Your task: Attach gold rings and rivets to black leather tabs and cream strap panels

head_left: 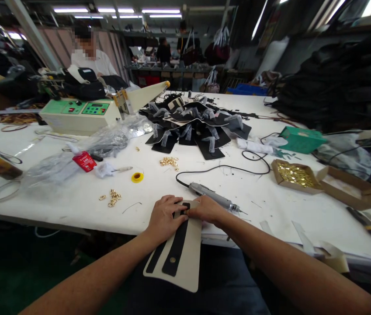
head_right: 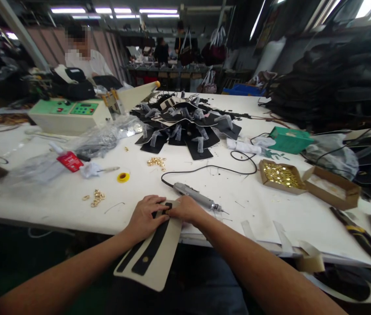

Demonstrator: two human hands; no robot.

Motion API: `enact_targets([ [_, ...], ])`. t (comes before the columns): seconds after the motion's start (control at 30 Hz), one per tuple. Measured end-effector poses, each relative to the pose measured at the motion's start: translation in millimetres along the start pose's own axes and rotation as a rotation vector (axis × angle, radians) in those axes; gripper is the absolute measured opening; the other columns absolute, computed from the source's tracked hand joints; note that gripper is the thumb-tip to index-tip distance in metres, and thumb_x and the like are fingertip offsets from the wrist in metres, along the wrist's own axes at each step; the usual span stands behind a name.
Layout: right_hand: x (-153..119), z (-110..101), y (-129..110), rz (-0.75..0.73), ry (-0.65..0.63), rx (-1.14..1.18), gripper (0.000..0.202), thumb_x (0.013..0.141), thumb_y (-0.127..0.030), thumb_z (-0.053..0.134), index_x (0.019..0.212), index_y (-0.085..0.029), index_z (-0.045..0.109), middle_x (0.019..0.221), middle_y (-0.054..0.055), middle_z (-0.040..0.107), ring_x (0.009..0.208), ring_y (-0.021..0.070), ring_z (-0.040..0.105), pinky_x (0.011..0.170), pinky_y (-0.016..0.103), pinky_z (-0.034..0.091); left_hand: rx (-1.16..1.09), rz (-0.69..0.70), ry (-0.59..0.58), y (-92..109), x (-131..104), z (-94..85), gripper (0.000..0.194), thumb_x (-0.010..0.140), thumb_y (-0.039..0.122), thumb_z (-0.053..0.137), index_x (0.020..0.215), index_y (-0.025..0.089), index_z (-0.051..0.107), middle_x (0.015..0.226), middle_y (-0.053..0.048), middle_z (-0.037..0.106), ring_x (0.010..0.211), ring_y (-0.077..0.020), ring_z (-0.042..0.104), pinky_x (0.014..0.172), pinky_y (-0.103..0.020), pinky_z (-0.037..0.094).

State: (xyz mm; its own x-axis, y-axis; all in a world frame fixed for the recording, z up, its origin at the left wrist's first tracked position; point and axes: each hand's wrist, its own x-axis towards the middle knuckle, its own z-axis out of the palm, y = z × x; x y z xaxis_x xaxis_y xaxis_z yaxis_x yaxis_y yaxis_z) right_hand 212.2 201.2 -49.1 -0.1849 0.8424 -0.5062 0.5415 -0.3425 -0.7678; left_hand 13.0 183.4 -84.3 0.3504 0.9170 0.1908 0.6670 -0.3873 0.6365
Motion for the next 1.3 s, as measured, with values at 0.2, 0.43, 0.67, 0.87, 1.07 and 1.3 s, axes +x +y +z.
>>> enact_targets([
  [0.2, 2.7, 1.1, 4.1, -0.023, 0.020, 0.046, 0.021, 0.074, -0.023, 0.076, 0.092, -0.015, 0.071, 0.073, 0.000, 0.068, 0.063, 0.0128, 0.059, 0.052, 0.021, 0.041, 0.007, -0.023, -0.007, 0.3, -2.2, 0.4, 0.031, 0.080, 0.026, 0.085, 0.109, 0.033, 0.083, 0.133, -0.001, 0.076, 0.133, -0.0314, 0.057, 0.113, -0.054, 0.045],
  [0.43, -7.1, -2.0, -7.7, -0.013, 0.006, 0.068, 0.027, 0.075, -0.023, 0.073, 0.101, -0.015, 0.072, 0.076, 0.002, 0.069, 0.063, 0.0157, 0.064, 0.049, 0.022, 0.045, 0.011, -0.032, -0.011, 0.6, -1.6, 0.5, 0.030, 0.080, 0.027, 0.085, 0.110, 0.033, 0.083, 0.133, -0.001, 0.076, 0.132, -0.0305, 0.057, 0.113, -0.053, 0.045],
  [0.67, -30.4, -29.5, -1.7, -0.229, 0.419, -0.523, 0.028, 0.090, -0.035, 0.068, 0.115, -0.022, 0.073, 0.095, 0.005, 0.077, 0.084, 0.0218, 0.070, 0.072, 0.032, 0.049, 0.016, -0.041, -0.017, 2.7, -0.7, -1.3, 0.029, 0.080, 0.029, 0.085, 0.109, 0.032, 0.083, 0.133, -0.001, 0.076, 0.132, -0.0308, 0.057, 0.114, -0.052, 0.045],
  [0.87, -19.0, -46.7, 22.3, -0.305, 0.515, -0.889, 0.040, 0.091, -0.041, 0.071, 0.126, -0.021, 0.070, 0.120, 0.011, 0.071, 0.109, 0.0293, 0.066, 0.084, 0.035, 0.048, 0.022, -0.057, -0.028, 6.8, 0.4, -4.8, 0.026, 0.080, 0.030, 0.084, 0.106, 0.031, 0.083, 0.132, -0.001, 0.076, 0.130, -0.0307, 0.058, 0.112, -0.052, 0.045],
  [1.07, -10.3, -56.4, 26.9, -0.355, 0.468, -0.549, 0.034, 0.094, -0.038, 0.062, 0.123, -0.022, 0.071, 0.115, 0.008, 0.070, 0.098, 0.0244, 0.066, 0.081, 0.033, 0.048, 0.018, -0.058, -0.022, 5.1, 0.2, -3.2, 0.026, 0.080, 0.029, 0.083, 0.105, 0.033, 0.083, 0.133, 0.000, 0.075, 0.129, -0.0293, 0.058, 0.111, -0.050, 0.047],
  [1.3, -23.0, -22.3, -14.3, -0.386, 0.401, 0.641, 0.045, 0.090, -0.061, 0.057, 0.105, -0.019, 0.065, 0.079, 0.002, 0.064, 0.068, 0.0180, 0.062, 0.063, 0.030, 0.054, 0.018, -0.066, -0.029, 1.0, 0.6, -0.2, 0.024, 0.081, 0.032, 0.082, 0.105, 0.032, 0.083, 0.133, -0.001, 0.074, 0.130, -0.0304, 0.057, 0.112, -0.052, 0.046],
])
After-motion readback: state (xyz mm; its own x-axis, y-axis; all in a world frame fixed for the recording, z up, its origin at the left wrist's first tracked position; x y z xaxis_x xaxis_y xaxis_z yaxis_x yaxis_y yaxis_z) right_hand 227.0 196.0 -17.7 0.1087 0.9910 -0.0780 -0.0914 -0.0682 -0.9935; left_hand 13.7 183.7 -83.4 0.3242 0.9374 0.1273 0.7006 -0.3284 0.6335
